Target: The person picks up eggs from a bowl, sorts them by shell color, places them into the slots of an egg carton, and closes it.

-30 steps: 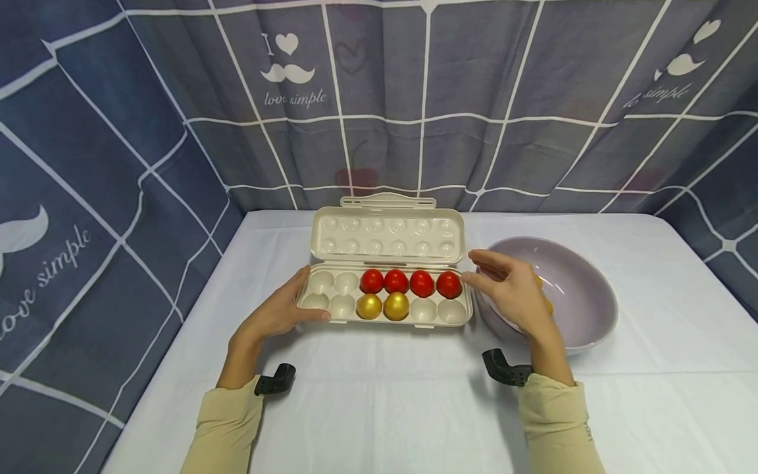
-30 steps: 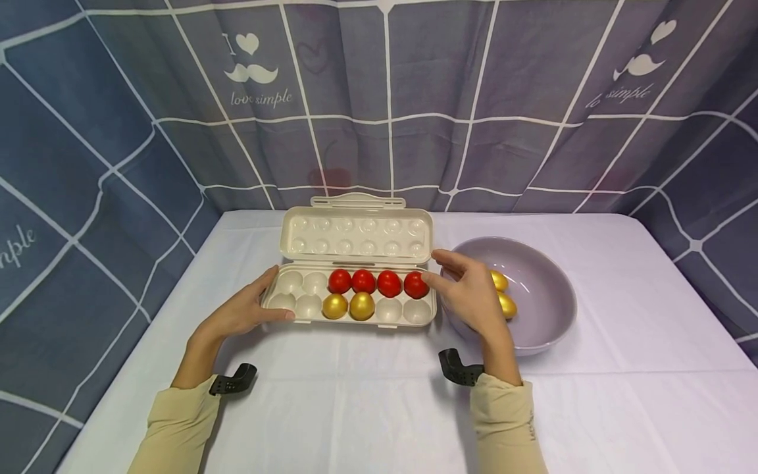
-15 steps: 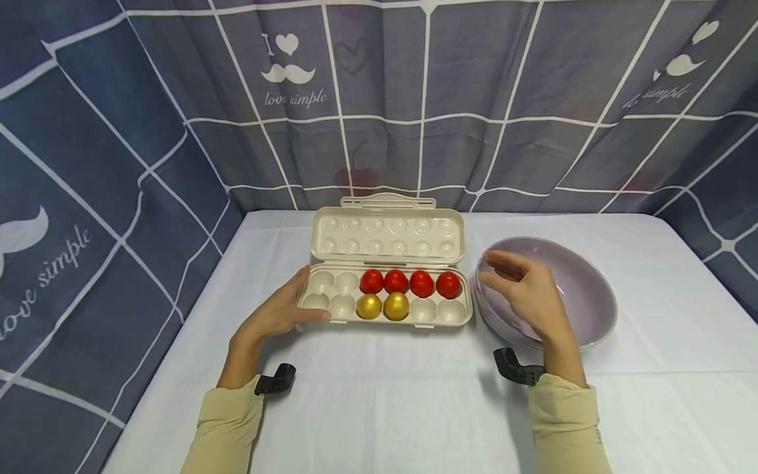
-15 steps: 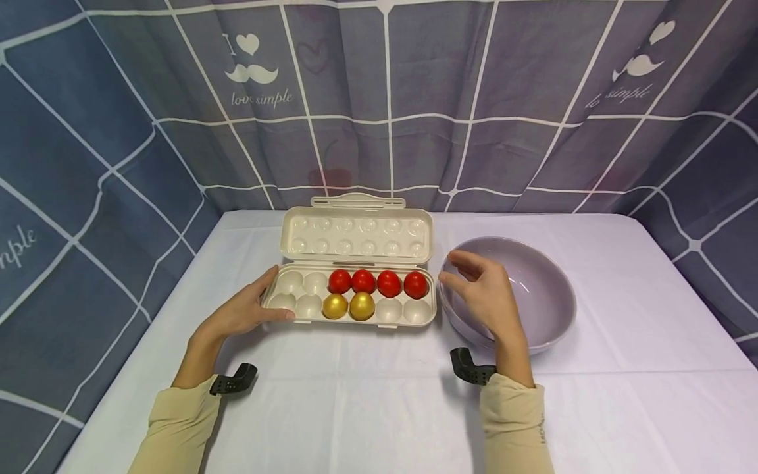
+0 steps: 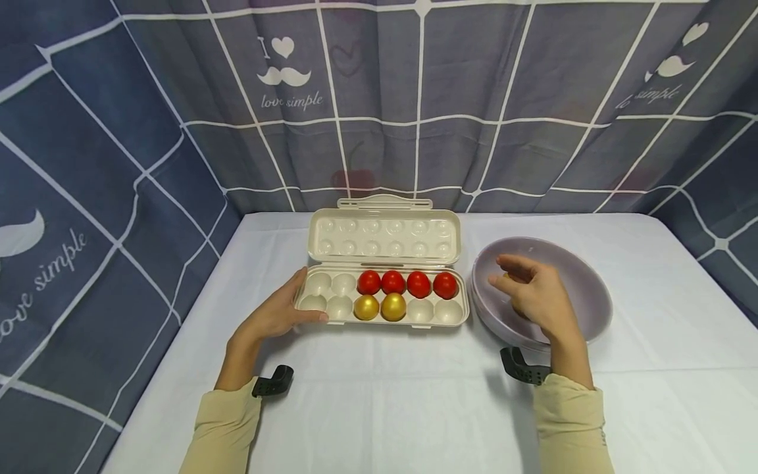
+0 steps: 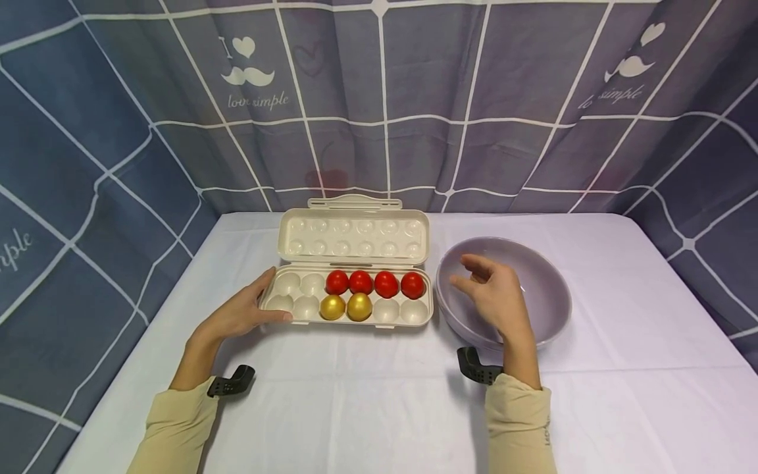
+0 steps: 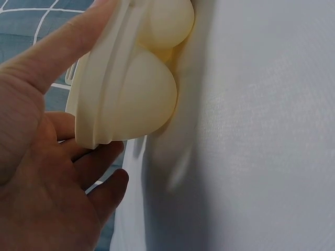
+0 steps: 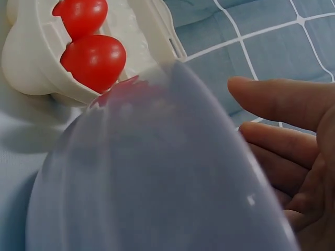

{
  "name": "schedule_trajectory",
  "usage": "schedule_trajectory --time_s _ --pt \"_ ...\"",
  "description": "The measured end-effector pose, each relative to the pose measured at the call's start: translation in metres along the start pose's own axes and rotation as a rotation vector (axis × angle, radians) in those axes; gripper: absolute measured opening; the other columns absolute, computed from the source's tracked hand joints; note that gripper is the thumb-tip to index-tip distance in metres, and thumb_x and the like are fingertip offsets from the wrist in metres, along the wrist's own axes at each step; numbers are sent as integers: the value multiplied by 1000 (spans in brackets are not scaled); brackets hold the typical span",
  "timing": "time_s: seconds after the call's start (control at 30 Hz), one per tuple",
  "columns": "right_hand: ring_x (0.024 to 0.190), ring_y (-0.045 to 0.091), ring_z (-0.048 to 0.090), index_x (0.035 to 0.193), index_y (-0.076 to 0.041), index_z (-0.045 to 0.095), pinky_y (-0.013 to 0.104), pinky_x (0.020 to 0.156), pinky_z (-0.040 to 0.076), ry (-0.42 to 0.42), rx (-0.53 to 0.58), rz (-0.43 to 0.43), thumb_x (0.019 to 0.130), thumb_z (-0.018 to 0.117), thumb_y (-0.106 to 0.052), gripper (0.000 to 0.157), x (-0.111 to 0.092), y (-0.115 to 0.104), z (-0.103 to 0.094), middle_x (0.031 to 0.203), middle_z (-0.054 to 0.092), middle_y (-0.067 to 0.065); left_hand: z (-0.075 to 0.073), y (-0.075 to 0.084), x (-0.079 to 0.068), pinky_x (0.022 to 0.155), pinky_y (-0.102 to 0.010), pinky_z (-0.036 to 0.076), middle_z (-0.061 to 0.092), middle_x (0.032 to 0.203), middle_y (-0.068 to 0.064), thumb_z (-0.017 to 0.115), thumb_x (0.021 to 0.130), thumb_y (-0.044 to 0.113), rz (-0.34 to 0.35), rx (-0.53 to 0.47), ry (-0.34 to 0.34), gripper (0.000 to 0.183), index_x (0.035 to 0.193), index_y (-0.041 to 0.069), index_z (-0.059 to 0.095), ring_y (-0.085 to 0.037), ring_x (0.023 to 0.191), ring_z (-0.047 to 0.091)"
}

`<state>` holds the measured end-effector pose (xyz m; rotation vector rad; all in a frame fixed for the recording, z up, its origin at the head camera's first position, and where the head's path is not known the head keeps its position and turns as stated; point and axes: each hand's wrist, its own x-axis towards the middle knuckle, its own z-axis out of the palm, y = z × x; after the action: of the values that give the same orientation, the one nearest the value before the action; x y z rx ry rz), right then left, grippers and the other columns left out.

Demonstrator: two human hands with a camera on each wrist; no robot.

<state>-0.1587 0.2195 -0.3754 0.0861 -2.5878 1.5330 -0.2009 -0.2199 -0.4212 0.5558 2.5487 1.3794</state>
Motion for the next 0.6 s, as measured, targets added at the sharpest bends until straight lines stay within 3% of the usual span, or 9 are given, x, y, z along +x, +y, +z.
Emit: schedule_trajectory --time_s 0.23,0.6 --pt "120 33 56 133 9 56 9 86 40 30 31 14 90 72 -14 51 -1 6 -6 128 59 26 0 1 -1 113 -55 20 37 148 -21 84 79 18 1 -7 -1 101 155 -1 20 -35 133 34" --pt "115 39 58 130 13 55 7 76 43 11 -83 53 90 72 -11 50 -2 14 -17 126 60 28 0 3 -2 113 -57 19 34 150 -22 84 80 21 -10 17 0 103 155 -2 18 -36 134 32"
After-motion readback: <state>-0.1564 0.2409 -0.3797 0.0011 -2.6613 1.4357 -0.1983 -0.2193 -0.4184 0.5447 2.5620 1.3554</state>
